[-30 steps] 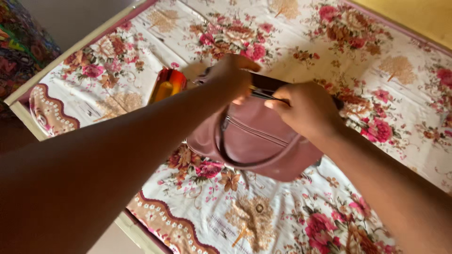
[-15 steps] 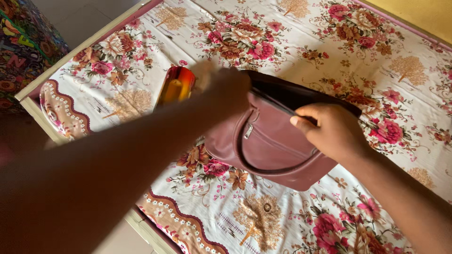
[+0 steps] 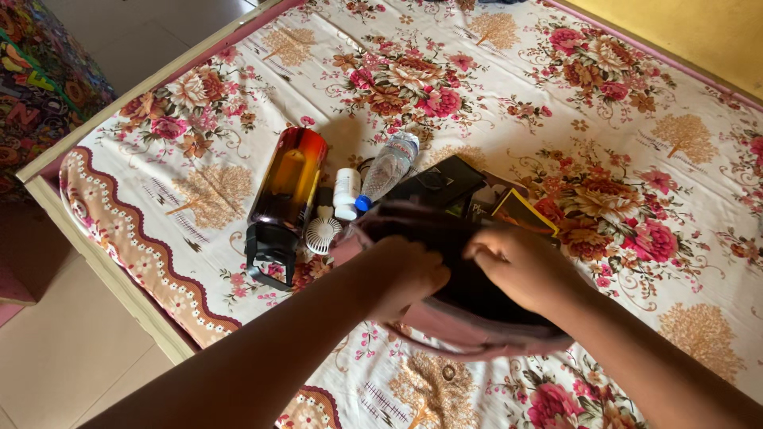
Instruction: The person stands at a bed with a handbag and assorted personal items laid out. They open the bag, place a water bottle, books, a wallet, cosmetic containers and other small items inside, attach a key ring, and arrange the contents within the bag's compartments.
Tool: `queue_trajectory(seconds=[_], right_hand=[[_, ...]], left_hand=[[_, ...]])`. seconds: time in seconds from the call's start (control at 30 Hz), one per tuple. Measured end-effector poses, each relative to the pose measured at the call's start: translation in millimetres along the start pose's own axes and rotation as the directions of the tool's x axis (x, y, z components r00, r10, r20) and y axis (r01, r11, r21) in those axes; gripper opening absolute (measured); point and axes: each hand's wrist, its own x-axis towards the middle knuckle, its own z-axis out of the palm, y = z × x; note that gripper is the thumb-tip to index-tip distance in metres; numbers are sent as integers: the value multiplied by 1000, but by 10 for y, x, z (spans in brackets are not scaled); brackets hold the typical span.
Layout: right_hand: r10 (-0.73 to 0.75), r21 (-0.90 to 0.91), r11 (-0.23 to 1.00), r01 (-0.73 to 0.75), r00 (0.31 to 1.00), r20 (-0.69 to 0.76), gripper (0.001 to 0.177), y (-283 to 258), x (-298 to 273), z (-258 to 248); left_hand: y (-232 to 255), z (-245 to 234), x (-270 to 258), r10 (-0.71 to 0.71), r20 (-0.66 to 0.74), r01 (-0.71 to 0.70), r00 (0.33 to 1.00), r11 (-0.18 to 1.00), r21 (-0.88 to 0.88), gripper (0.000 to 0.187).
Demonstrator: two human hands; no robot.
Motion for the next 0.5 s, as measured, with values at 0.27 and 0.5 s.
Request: queue_trajectory(seconds=[0.27, 0.5], right_hand=[[112, -160, 978, -134, 984, -138, 62, 220, 311, 226], [99, -401, 884, -242, 933, -345, 21, 582, 491, -645]], left_hand=[[-8, 134, -100, 118, 39, -113, 992, 987, -116, 40], [-225, -344, -129, -165, 46, 171, 985, 972, -159, 47]])
